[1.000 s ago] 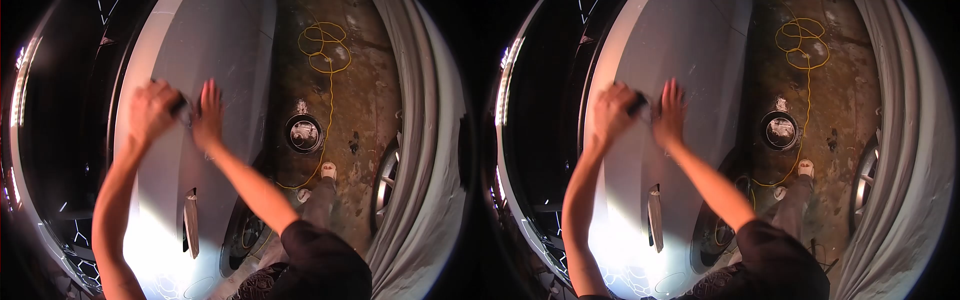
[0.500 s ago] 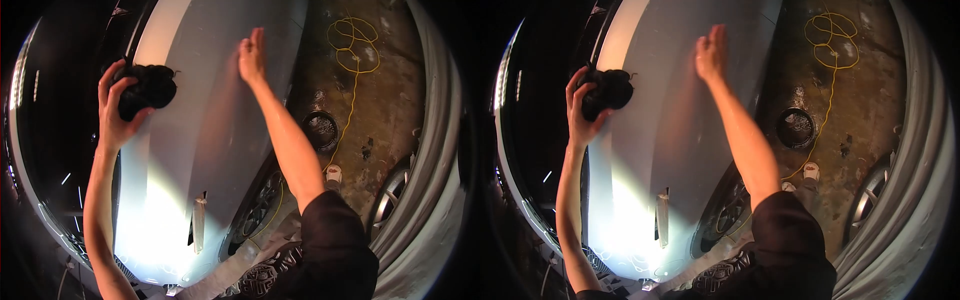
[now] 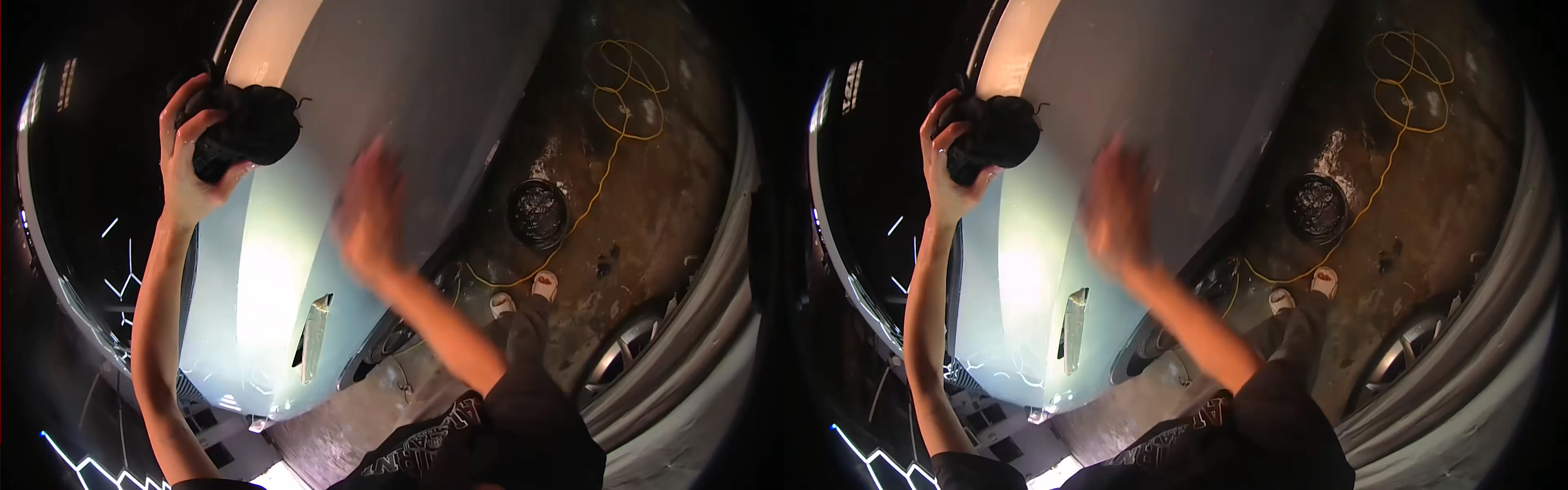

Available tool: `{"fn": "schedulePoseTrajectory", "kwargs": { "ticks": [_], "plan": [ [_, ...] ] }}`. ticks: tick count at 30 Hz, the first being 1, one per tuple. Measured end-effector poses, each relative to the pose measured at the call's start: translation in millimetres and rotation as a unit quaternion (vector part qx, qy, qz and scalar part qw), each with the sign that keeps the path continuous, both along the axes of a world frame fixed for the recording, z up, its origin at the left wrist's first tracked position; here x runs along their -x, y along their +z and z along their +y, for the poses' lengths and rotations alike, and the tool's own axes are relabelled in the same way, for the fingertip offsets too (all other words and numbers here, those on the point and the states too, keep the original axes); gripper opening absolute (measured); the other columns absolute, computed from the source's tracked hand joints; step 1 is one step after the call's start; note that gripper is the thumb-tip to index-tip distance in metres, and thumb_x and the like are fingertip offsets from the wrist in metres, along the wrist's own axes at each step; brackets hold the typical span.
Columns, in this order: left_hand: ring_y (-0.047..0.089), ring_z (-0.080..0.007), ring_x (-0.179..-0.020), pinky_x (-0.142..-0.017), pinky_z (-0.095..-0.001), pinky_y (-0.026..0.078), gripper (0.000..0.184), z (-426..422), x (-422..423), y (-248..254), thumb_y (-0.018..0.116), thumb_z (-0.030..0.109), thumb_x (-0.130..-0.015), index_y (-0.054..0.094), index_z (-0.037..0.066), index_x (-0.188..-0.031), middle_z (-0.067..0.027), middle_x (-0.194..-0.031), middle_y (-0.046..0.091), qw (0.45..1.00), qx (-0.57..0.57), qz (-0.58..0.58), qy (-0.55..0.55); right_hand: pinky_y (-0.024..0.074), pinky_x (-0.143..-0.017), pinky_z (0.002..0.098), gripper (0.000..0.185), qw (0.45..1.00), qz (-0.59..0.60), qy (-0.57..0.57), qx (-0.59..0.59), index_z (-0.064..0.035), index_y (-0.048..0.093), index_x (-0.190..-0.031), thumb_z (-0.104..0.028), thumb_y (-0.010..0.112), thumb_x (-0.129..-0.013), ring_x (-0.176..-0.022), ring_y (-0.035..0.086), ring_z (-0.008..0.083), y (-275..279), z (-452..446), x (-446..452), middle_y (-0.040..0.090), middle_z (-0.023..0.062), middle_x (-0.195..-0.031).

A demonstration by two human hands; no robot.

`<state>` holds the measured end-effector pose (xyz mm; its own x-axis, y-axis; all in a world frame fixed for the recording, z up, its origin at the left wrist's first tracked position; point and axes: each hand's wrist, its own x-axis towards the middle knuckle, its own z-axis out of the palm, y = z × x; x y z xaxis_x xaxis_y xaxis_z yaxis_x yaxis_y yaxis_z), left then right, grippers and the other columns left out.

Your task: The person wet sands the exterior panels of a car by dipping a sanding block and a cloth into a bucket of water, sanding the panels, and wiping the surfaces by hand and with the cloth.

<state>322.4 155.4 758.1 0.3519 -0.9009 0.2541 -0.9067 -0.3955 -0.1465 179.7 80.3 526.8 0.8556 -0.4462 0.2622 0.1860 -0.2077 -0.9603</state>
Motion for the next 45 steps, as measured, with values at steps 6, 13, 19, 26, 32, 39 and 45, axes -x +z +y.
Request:
{"fn": "schedulePoseTrajectory", "kwargs": {
  "ticks": [6, 13, 19, 26, 32, 39, 45],
  "plan": [
    [0.048, -0.0429, -0.131, -0.106, -0.0511, 0.044, 0.067, 8.1, 2.2, -2.0, 0.089, 0.029, -0.069, 0.055, 0.006, -0.122, -0.0278, -0.144, 0.042, 0.999, -0.028, -0.005, 0.015, 0.0065, -0.117, 0.0679, 0.074, 0.928, 0.029, 0.342, 0.148, -0.0036, 0.034, -0.152, -0.043, 0.057, -0.094, -0.151, 0.022, 0.0336, 10.1, 18.0, 67.6, 0.022, 0.0161, -0.163],
    [0.054, -0.0384, -0.125, -0.101, -0.0461, 0.049, 0.073, 4.8, -1.4, -3.4, 0.091, 0.037, -0.065, 0.058, 0.008, -0.122, -0.0246, -0.141, 0.048, 1.0, -0.003, -0.01, -0.013, 0.0071, -0.119, 0.0626, 0.065, 0.999, -0.015, -0.045, -0.024, 0.0029, 0.016, -0.156, -0.031, 0.039, -0.105, -0.152, 0.007, 0.0425, -35.7, -49.8, -48.8, 0.009, 0.0248, -0.164],
    [0.054, -0.039, -0.125, -0.102, -0.0458, 0.048, 0.074, 6.9, -1.8, -5.4, 0.091, 0.038, -0.065, 0.057, 0.006, -0.122, -0.0252, -0.14, 0.049, 0.999, -0.018, -0.03, -0.013, 0.0064, -0.115, 0.07, 0.074, 0.993, -0.114, 0.042, 0.011, -0.0037, 0.017, -0.158, -0.029, 0.054, -0.099, -0.152, 0.007, 0.0443, -74.5, 17.8, 37.8, 0.011, 0.0292, -0.162],
    [0.051, -0.0368, -0.129, -0.103, -0.0454, 0.048, 0.072, 7.7, -3.5, -1.5, 0.091, 0.025, -0.064, 0.057, 0.005, -0.124, -0.0217, -0.142, 0.049, 0.998, -0.02, -0.04, -0.032, 0.0116, -0.123, 0.0488, 0.067, 0.98, 0.075, -0.093, -0.158, 0.0027, 0.011, -0.157, -0.038, 0.032, -0.107, -0.152, 0.011, 0.0393, -112.3, 16.3, 15.9, 0.011, 0.0273, -0.162],
    [0.048, -0.0379, -0.133, -0.107, -0.0477, 0.045, 0.067, 18.0, -3.4, -4.5, 0.085, 0.021, -0.072, 0.054, 0.004, -0.128, -0.0205, -0.144, 0.048, 1.0, -0.004, -0.014, -0.007, 0.0061, -0.121, 0.055, 0.072, 0.972, 0.15, 0.0, -0.182, 0.0025, 0.01, -0.157, -0.038, 0.037, -0.105, -0.152, 0.002, 0.0414, -98.7, 144.1, 172.3, 0.003, 0.0248, -0.164],
    [0.055, -0.0309, -0.127, -0.103, -0.0423, 0.048, 0.065, 9.1, -10.8, -3.7, 0.087, 0.024, -0.072, 0.058, 0.01, -0.129, -0.0097, -0.141, 0.053, 0.994, 0.027, -0.078, -0.077, 0.0077, -0.121, 0.0546, 0.064, 0.981, 0.081, -0.091, -0.153, -0.003, 0.009, -0.159, -0.03, 0.034, -0.106, -0.153, 0.006, 0.0376, -91.6, 159.2, 168.4, 0.005, 0.0192, -0.166],
    [0.053, -0.03, -0.129, -0.108, -0.0409, 0.044, 0.062, 4.3, -14.5, -3.2, 0.084, 0.027, -0.076, 0.059, 0.011, -0.13, -0.01, -0.139, 0.054, 0.989, 0.036, -0.101, -0.097, 0.0036, -0.123, 0.0515, 0.064, 0.975, 0.193, -0.006, -0.106, -0.0007, 0.004, -0.158, -0.031, 0.029, -0.108, -0.154, 0.004, 0.0307, -86.2, 136.9, 171.8, 0.002, 0.0202, -0.166]
  ]
}}
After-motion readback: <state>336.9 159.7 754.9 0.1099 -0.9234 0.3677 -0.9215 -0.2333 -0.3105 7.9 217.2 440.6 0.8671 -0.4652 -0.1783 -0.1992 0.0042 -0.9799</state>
